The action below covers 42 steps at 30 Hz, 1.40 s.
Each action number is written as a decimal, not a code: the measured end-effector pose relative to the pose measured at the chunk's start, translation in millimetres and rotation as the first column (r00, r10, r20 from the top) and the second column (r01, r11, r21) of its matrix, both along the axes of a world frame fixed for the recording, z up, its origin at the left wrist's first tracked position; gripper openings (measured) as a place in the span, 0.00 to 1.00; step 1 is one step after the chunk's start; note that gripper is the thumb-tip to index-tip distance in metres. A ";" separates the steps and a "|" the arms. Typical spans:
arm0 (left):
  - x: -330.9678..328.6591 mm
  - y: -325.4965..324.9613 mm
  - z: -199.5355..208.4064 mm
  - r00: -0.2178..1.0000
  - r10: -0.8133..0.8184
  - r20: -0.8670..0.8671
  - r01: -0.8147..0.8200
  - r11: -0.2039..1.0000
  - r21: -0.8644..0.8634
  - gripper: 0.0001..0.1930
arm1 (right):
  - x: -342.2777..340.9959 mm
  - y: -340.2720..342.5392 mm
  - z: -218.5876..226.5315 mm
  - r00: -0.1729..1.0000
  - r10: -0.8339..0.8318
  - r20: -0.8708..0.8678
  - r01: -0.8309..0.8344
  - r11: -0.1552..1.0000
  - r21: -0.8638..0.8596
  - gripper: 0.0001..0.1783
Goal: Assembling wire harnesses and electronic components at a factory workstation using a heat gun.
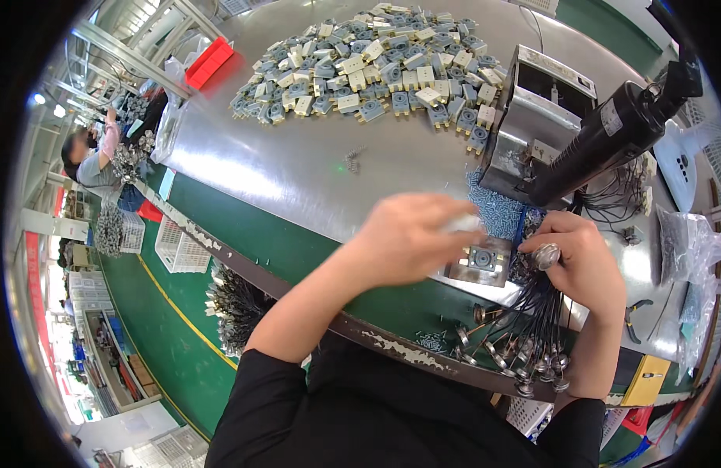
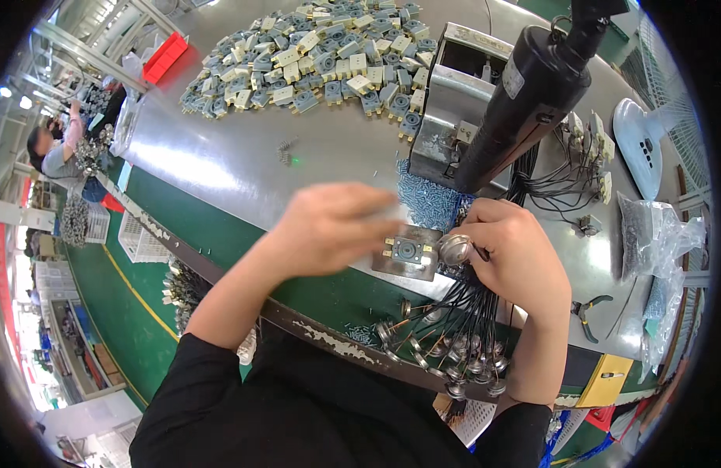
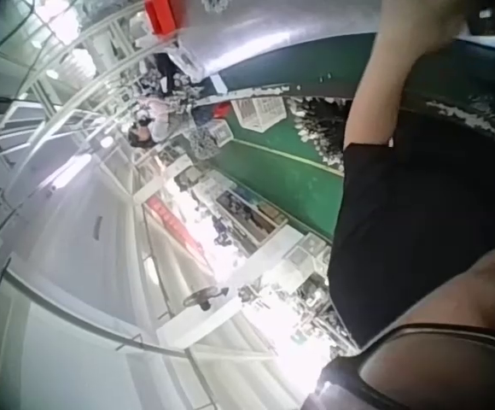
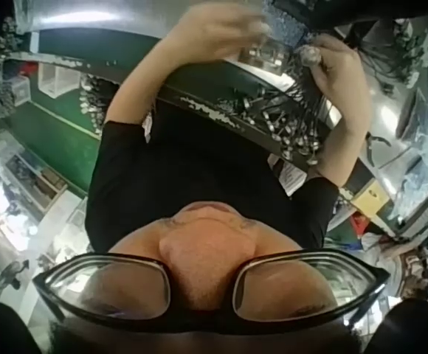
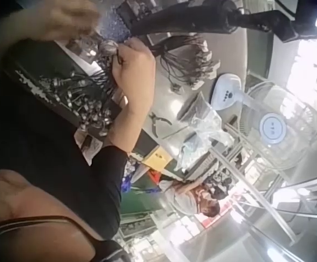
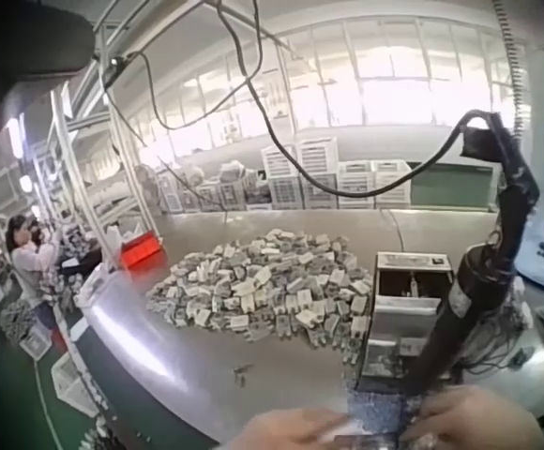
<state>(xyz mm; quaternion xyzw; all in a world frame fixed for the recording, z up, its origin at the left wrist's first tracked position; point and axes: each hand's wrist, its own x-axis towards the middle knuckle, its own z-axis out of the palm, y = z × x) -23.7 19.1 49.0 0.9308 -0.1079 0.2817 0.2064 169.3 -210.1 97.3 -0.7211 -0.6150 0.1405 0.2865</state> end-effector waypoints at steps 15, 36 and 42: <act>-10.6 121.3 -22.6 0.655 0.632 -0.414 -0.670 0.739 0.067 0.10 | -1.7 -3.4 -0.9 0.996 -0.080 -0.030 0.081 0.994 0.067 0.13; 14.7 -10.8 10.6 0.959 -0.276 -0.059 -0.139 -0.277 -0.951 0.12 | 5.0 4.1 -9.4 0.861 0.190 -0.472 -0.072 0.964 0.256 0.06; 20.8 -21.3 2.6 0.893 -0.449 -0.029 -0.103 -0.140 -0.985 0.14 | -19.5 12.9 -6.9 0.863 -0.065 -0.502 0.157 0.977 0.144 0.12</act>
